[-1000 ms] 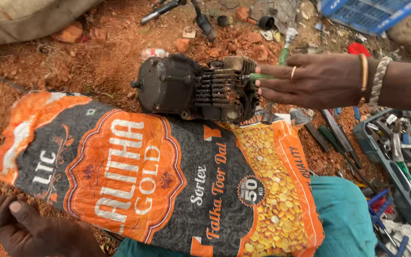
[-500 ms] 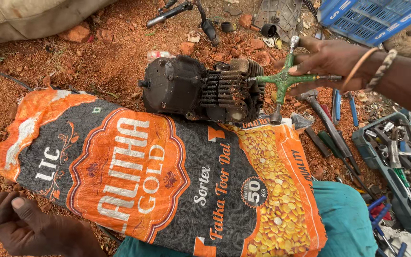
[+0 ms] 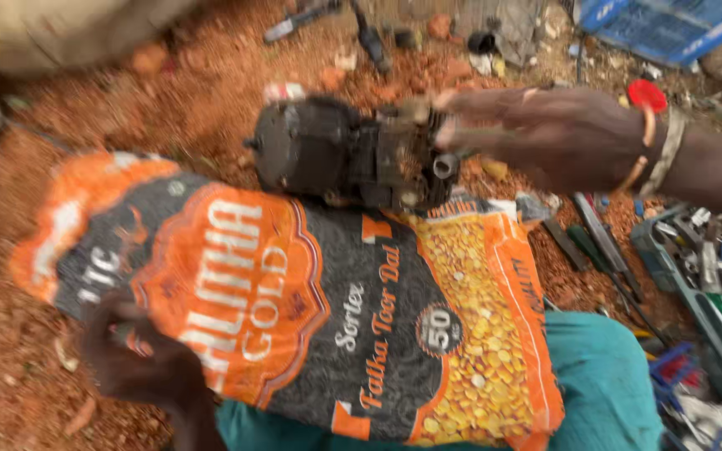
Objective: The person sits on the ground with a small engine cylinder assembly resting on a sack across their lap. They use a green cross wrench to loosen and remove fasteners from the cylinder head, then lift the head off and scrape and file its mating surface by hand.
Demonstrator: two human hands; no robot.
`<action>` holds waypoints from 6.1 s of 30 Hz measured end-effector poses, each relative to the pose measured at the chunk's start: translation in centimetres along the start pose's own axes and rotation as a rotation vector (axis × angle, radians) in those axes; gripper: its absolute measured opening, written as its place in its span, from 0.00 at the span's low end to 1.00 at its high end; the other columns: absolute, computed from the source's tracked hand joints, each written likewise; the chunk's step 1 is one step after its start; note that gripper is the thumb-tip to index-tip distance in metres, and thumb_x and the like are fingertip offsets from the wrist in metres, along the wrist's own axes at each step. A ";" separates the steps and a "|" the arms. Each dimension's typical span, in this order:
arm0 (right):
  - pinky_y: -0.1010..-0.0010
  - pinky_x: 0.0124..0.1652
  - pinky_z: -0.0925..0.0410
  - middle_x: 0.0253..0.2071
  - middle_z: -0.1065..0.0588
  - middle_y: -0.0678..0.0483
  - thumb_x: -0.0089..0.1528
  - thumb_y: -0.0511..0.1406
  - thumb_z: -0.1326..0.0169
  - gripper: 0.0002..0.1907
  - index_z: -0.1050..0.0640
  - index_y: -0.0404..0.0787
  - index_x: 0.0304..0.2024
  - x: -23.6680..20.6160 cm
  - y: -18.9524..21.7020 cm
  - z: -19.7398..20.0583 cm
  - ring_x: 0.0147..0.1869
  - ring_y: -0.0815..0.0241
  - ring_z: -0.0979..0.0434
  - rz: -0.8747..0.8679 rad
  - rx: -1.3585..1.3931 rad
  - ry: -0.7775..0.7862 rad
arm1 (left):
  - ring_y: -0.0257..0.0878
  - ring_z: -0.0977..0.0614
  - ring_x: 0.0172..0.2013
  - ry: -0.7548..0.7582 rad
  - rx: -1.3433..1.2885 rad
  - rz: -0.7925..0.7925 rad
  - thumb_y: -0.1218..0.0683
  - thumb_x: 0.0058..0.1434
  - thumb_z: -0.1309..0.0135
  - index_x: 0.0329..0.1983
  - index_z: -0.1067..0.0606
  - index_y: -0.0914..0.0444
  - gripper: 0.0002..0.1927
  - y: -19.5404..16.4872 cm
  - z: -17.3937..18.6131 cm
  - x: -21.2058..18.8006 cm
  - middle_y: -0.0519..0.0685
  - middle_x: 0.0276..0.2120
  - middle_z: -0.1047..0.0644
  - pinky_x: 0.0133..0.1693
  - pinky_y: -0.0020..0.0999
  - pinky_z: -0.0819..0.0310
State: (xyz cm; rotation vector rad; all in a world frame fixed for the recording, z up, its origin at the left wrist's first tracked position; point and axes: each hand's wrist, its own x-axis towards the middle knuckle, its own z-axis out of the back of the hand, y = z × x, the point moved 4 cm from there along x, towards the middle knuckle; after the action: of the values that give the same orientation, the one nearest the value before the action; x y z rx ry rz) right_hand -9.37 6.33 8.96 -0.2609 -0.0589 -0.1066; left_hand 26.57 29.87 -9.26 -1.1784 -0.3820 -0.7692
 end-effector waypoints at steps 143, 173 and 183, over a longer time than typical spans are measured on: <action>0.57 0.58 0.26 0.59 0.21 0.42 0.78 0.56 0.66 0.32 0.35 0.42 0.72 -2.4 -2.5 -3.7 0.62 0.50 0.18 -0.926 0.686 -0.843 | 0.52 0.20 0.35 0.405 -0.127 -0.602 0.48 0.83 0.56 0.42 0.24 0.68 0.20 -32.4 -17.2 0.7 0.57 0.34 0.22 0.43 0.43 0.26; 0.46 0.72 0.39 0.71 0.32 0.39 0.77 0.56 0.63 0.34 0.34 0.39 0.73 -4.6 -4.6 -4.3 0.76 0.40 0.34 -0.722 0.481 -0.583 | 0.49 0.24 0.57 0.399 -0.075 -0.479 0.56 0.72 0.45 0.59 0.27 0.64 0.15 -27.8 -13.1 -7.7 0.59 0.64 0.27 0.55 0.48 0.33; 0.58 0.46 0.20 0.67 0.34 0.41 0.66 0.49 0.50 0.28 0.27 0.40 0.63 -4.8 -5.6 -6.4 0.54 0.52 0.28 -1.648 1.632 -0.726 | 0.50 0.21 0.38 0.963 -0.352 -0.573 0.62 0.61 0.44 0.37 0.28 0.63 0.04 -27.8 -12.7 -13.4 0.53 0.37 0.24 0.39 0.48 0.27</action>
State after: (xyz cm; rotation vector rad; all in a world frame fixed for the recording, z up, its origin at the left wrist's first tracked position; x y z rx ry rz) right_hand -14.52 -0.24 3.82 1.4817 -1.0283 -1.5103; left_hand -4.00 17.80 -3.49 -0.8766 0.2550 -1.8442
